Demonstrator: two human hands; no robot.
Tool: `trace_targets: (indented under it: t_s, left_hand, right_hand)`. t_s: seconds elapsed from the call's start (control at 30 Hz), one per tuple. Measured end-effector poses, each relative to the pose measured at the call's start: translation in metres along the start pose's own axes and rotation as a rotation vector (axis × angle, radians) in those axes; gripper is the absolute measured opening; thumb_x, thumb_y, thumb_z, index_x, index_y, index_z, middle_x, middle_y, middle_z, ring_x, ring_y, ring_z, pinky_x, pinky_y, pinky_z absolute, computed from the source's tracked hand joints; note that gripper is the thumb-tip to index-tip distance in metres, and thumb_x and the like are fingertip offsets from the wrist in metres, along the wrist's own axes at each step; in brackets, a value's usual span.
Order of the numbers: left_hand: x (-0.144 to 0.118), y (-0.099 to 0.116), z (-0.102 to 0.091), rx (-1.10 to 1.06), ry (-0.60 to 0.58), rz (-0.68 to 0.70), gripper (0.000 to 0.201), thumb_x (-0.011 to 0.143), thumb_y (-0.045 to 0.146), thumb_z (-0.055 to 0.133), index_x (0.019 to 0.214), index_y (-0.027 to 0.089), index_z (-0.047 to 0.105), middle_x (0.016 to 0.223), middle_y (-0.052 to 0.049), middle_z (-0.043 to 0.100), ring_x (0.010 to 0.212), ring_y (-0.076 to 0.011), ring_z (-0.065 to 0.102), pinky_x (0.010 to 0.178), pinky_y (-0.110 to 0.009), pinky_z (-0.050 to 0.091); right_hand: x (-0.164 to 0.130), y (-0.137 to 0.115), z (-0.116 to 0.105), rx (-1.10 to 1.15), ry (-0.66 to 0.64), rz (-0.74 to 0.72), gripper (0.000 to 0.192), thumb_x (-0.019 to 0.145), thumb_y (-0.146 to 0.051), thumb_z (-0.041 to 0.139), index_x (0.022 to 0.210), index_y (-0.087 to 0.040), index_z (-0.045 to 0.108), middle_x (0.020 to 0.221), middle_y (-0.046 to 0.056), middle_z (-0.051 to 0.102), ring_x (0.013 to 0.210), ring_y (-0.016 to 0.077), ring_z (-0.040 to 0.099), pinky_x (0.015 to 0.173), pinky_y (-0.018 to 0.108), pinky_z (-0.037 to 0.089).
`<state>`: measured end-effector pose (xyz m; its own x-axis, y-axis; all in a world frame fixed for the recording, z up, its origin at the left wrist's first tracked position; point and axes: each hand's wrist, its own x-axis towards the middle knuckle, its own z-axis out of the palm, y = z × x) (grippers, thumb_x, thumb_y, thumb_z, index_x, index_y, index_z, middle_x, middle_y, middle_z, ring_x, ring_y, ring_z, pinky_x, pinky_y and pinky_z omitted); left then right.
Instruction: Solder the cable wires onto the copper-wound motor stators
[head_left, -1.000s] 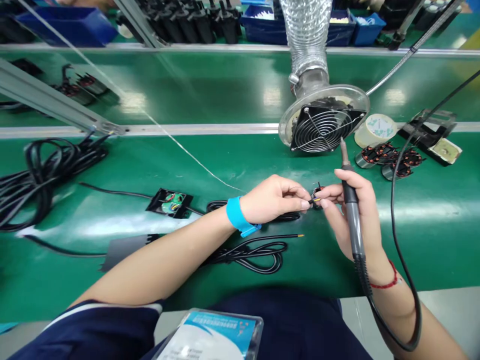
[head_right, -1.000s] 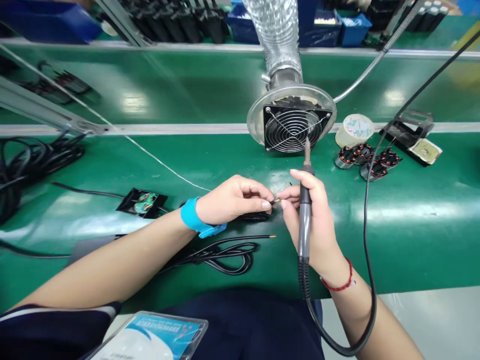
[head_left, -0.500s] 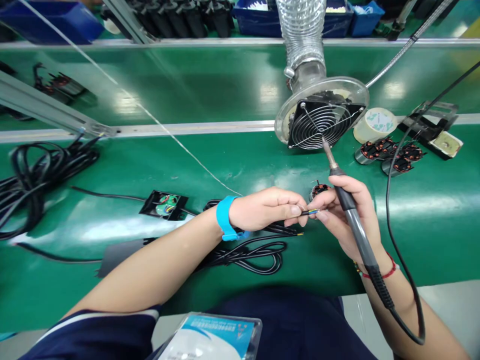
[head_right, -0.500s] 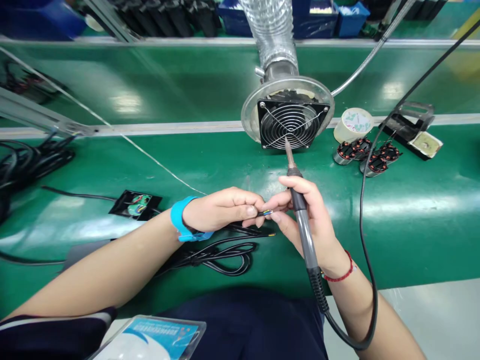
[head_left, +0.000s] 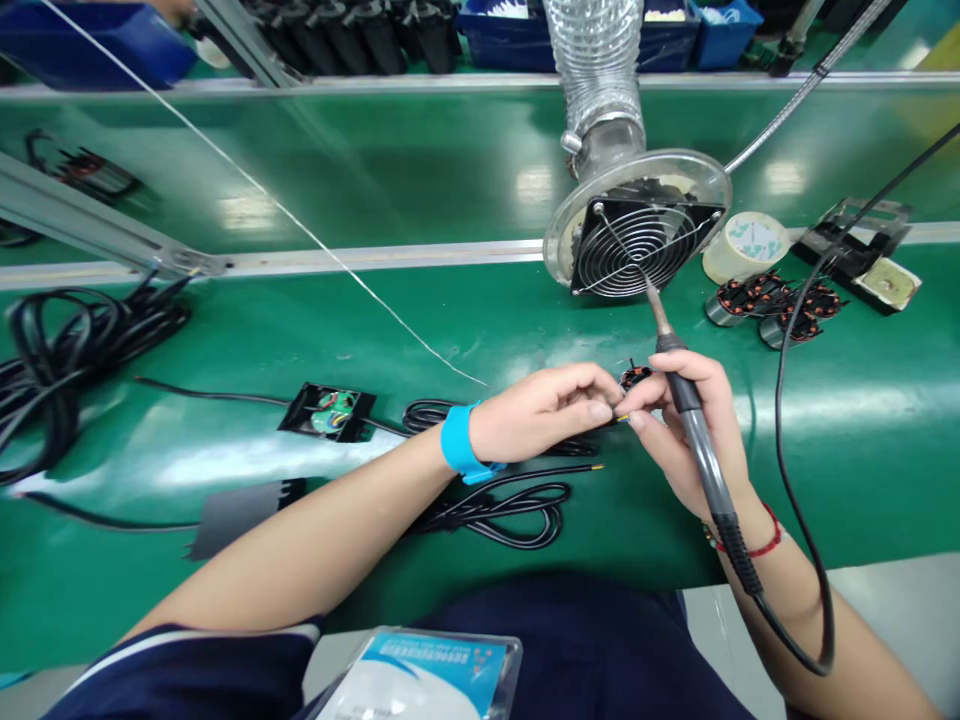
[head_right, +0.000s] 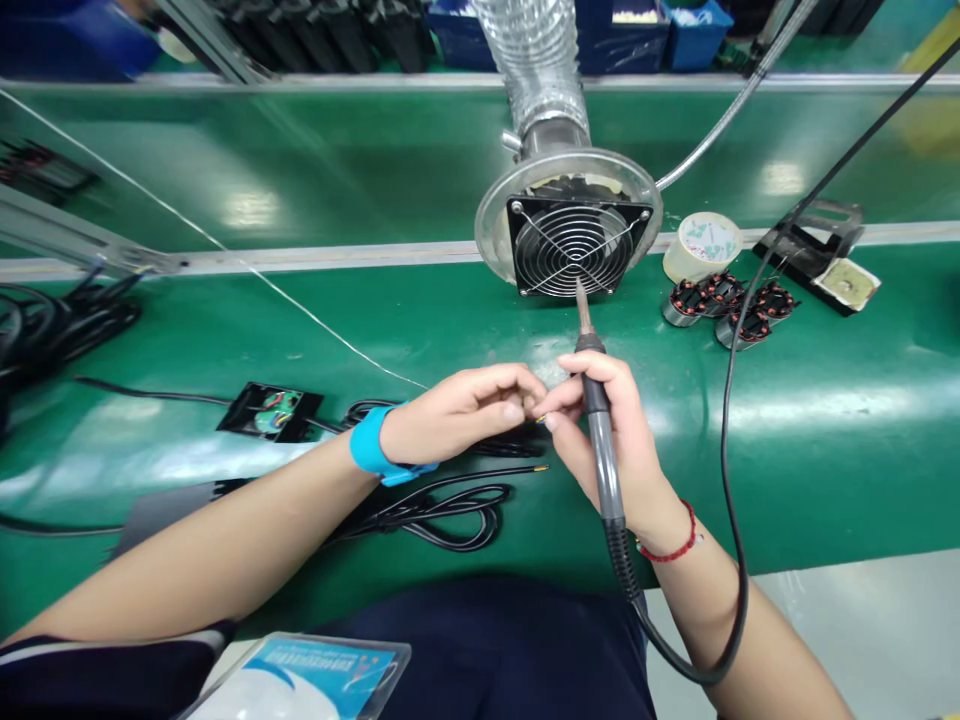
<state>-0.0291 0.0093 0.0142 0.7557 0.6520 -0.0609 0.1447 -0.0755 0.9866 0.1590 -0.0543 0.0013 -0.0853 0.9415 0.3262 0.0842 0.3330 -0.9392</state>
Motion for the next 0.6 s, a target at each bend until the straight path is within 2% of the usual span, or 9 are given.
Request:
trace_targets:
  t_s: [0.07,0.13,0.23,0.4,0.53,0.6]
  left_hand:
    - [0.001,0.000,0.003,0.081,0.105,0.053,0.031,0.099,0.034,0.041,0.095,0.014,0.064,0.088,-0.004,0.063,0.081,-0.0117,0.056,0.079,-0.024,0.045]
    - [0.003,0.002,0.005,0.175,0.139,0.069,0.037,0.101,0.032,0.034,0.088,0.014,0.064,0.084,-0.004,0.063,0.080,-0.0122,0.056,0.080,-0.025,0.044]
    - [0.004,0.004,0.009,0.265,0.128,0.074,0.037,0.101,0.031,0.036,0.078,0.015,0.061,0.077,-0.003,0.060,0.075,-0.0122,0.054,0.076,-0.025,0.043]
    - [0.005,0.003,0.013,0.297,0.122,0.054,0.041,0.101,0.032,0.036,0.069,0.015,0.055,0.067,0.000,0.051,0.064,-0.0105,0.047,0.066,-0.024,0.039]
    - [0.005,0.002,0.013,0.244,0.046,0.005,0.043,0.099,0.035,0.038,0.073,0.013,0.064,0.076,-0.005,0.064,0.075,-0.0135,0.056,0.076,-0.027,0.044]
    - [0.007,0.004,0.013,0.100,0.001,-0.080,0.039,0.097,0.035,0.041,0.077,0.013,0.065,0.078,-0.005,0.067,0.076,-0.0140,0.060,0.078,-0.028,0.047]
  right_hand:
    - [-0.001,0.001,0.002,-0.017,0.033,0.021,0.040,0.090,-0.014,0.063,0.123,-0.028,0.046,0.090,-0.002,0.070,0.081,0.0128,0.067,0.076,0.031,0.056]
    - [-0.003,0.002,0.003,-0.034,0.055,0.040,0.042,0.090,-0.016,0.063,0.125,-0.029,0.044,0.093,-0.001,0.069,0.083,0.0140,0.068,0.078,0.034,0.057]
    - [-0.006,0.001,0.005,-0.062,0.093,0.028,0.044,0.090,-0.015,0.064,0.126,-0.030,0.043,0.095,-0.001,0.068,0.085,0.0144,0.068,0.080,0.035,0.058]
    - [-0.007,0.002,0.006,-0.096,0.121,-0.003,0.046,0.090,-0.014,0.063,0.128,-0.033,0.045,0.098,0.000,0.066,0.085,0.0150,0.067,0.081,0.035,0.060]
    - [-0.005,0.004,0.005,-0.100,0.112,-0.080,0.052,0.089,-0.010,0.063,0.131,-0.036,0.047,0.098,0.000,0.066,0.083,0.0156,0.067,0.074,0.034,0.061]
    - [-0.004,0.003,0.005,-0.121,0.114,-0.137,0.054,0.087,-0.007,0.064,0.130,-0.035,0.049,0.095,-0.001,0.065,0.079,0.0147,0.065,0.069,0.032,0.060]
